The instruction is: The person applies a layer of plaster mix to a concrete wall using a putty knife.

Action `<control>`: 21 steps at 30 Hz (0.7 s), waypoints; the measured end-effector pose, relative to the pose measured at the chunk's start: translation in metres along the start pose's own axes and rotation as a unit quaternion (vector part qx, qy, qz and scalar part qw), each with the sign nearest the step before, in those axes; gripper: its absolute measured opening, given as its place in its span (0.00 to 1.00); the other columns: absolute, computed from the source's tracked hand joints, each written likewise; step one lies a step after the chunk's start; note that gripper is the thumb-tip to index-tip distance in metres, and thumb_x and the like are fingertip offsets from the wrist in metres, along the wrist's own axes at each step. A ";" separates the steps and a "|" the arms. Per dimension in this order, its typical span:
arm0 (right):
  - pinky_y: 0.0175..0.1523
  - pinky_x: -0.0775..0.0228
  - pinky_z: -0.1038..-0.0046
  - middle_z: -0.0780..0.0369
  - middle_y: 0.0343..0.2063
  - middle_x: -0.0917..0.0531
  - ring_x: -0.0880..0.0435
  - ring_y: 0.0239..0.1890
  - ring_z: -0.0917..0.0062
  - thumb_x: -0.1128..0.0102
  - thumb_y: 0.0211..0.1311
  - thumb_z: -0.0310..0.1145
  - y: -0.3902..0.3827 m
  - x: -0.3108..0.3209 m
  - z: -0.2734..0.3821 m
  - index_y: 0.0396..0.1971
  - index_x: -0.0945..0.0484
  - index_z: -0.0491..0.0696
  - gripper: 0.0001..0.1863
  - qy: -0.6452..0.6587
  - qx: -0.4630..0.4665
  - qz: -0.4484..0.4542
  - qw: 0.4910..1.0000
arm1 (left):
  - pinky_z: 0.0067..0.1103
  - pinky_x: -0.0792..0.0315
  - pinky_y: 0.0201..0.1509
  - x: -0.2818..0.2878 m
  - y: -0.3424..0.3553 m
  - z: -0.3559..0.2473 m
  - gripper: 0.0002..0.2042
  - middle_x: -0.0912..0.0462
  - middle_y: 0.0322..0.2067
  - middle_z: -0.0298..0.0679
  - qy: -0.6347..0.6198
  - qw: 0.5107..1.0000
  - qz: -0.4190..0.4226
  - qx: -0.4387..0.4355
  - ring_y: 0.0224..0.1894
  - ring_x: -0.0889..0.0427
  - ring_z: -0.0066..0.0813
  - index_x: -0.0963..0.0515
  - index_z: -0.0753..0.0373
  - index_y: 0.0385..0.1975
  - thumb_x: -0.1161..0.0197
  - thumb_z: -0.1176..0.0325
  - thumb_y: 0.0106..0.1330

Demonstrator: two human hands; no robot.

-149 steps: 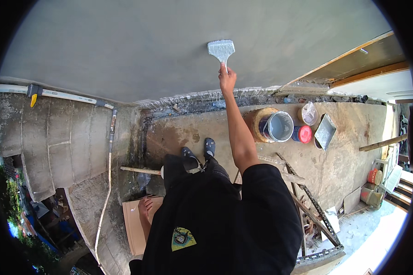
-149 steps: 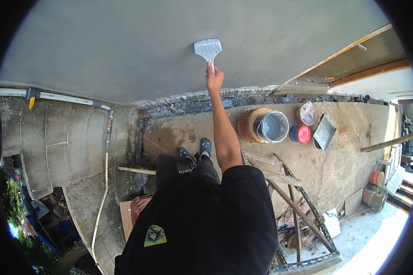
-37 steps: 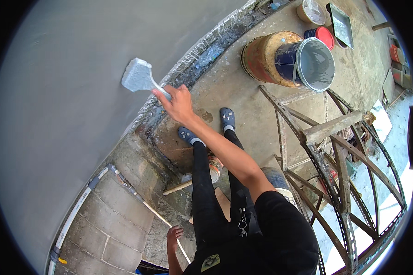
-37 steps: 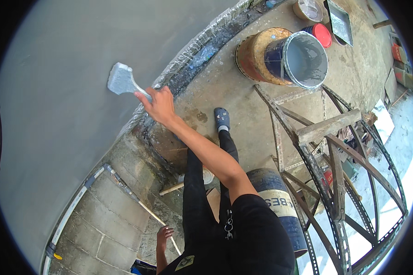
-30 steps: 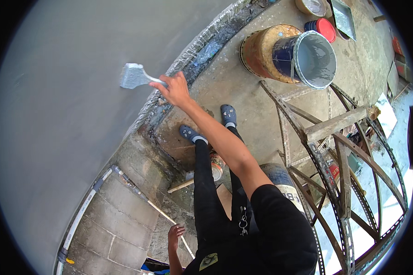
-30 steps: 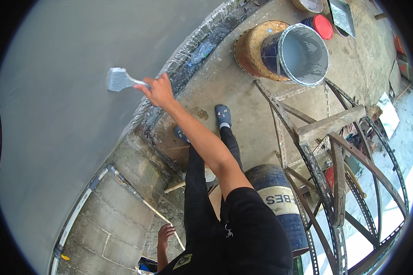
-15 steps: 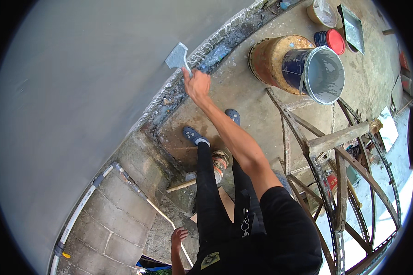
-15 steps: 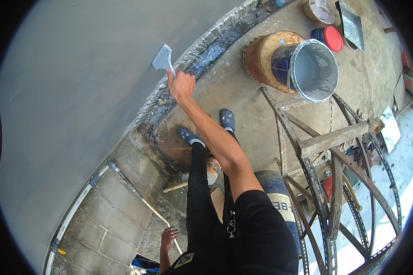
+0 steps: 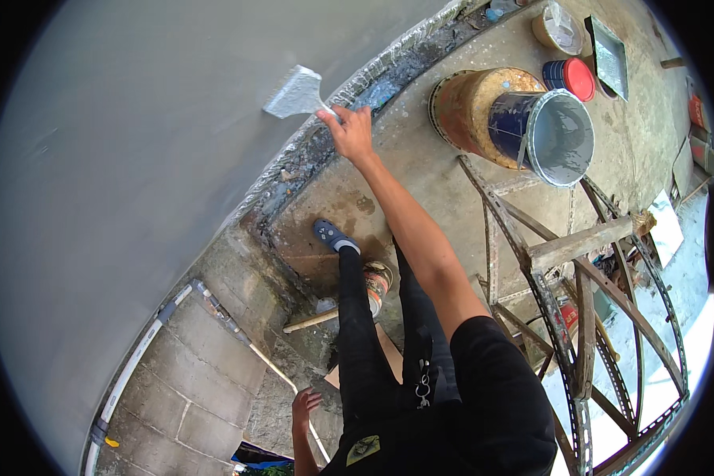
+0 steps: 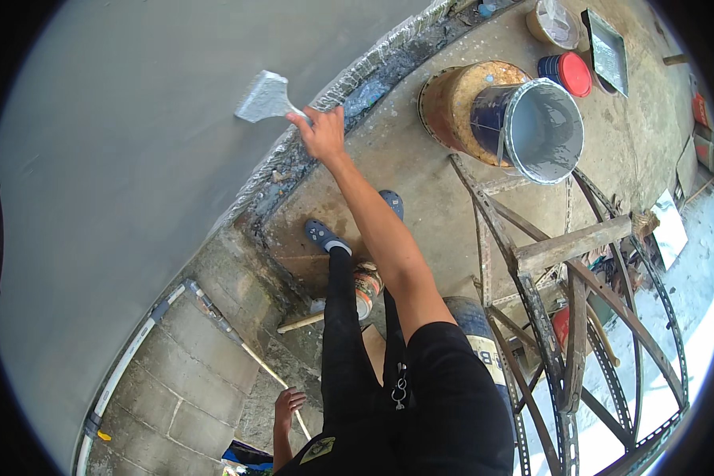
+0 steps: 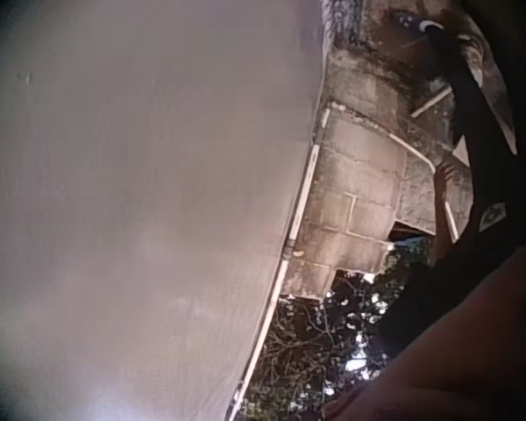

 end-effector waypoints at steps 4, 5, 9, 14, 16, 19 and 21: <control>0.48 0.45 0.65 0.52 0.20 0.20 0.22 0.31 0.62 0.54 0.56 0.57 -0.006 -0.014 -0.069 0.31 0.19 0.45 0.28 -0.099 -0.124 0.030 0.987 | 0.26 0.27 0.39 -0.010 -0.005 0.005 0.24 0.21 0.34 0.49 -0.026 0.999 0.007 -0.024 0.36 0.19 0.38 0.35 0.66 0.50 0.55 0.50 0.65; 0.50 0.44 0.64 0.52 0.25 0.20 0.22 0.35 0.61 0.54 0.56 0.56 -0.011 -0.012 -0.100 0.31 0.20 0.45 0.27 -0.139 -0.221 0.017 0.965 | 0.25 0.26 0.36 -0.016 -0.007 0.008 0.22 0.20 0.32 0.49 -0.032 0.999 0.018 -0.020 0.33 0.19 0.39 0.35 0.66 0.49 0.57 0.53 0.67; 0.55 0.46 0.60 0.52 0.32 0.19 0.22 0.42 0.60 0.53 0.56 0.54 -0.019 -0.017 -0.103 0.32 0.20 0.45 0.26 -0.206 -0.302 0.048 0.930 | 0.18 0.37 0.10 -0.004 -0.010 0.030 0.14 0.28 0.09 0.38 0.072 0.997 -0.028 -0.011 0.08 0.30 0.24 0.29 0.63 0.43 0.56 0.61 0.68; 0.43 0.30 0.64 0.46 0.29 0.20 0.21 0.35 0.53 0.48 0.54 0.52 -0.020 -0.022 -0.019 0.30 0.22 0.37 0.28 -0.140 -0.221 -0.053 0.964 | 0.16 0.46 0.05 0.007 -0.005 0.051 0.13 0.38 0.04 0.30 0.017 0.998 -0.056 -0.005 0.04 0.40 0.15 0.25 0.61 0.39 0.54 0.61 0.68; 0.42 0.31 0.63 0.45 0.24 0.21 0.21 0.34 0.54 0.48 0.53 0.54 -0.039 -0.012 0.002 0.27 0.21 0.37 0.29 -0.126 -0.174 -0.080 0.973 | 0.14 0.50 0.06 0.003 0.006 0.062 0.13 0.42 0.05 0.27 -0.054 0.998 -0.031 0.012 0.05 0.45 0.12 0.25 0.60 0.38 0.55 0.61 0.68; 0.34 0.34 0.61 0.49 0.16 0.23 0.22 0.26 0.58 0.48 0.54 0.55 -0.067 -0.006 0.068 0.21 0.22 0.39 0.28 -0.079 -0.164 0.010 0.983 | 0.12 0.53 0.07 0.005 0.012 0.081 0.13 0.45 0.06 0.24 -0.104 0.994 -0.020 0.021 0.06 0.48 0.10 0.24 0.59 0.37 0.55 0.62 0.67; 0.29 0.41 0.65 0.56 0.09 0.29 0.33 0.17 0.67 0.46 0.55 0.51 -0.090 -0.004 0.117 0.14 0.24 0.42 0.25 0.022 -0.156 0.043 0.987 | 0.13 0.52 0.07 0.014 0.016 0.088 0.12 0.45 0.06 0.23 -0.092 0.995 -0.027 0.018 0.06 0.47 0.10 0.23 0.58 0.35 0.55 0.62 0.67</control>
Point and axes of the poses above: each hand's wrist, its own y-axis towards the middle knuckle, its own x-axis out of the back of the hand, z = x × y, the point moved 10 cm from there along y, towards the middle knuckle
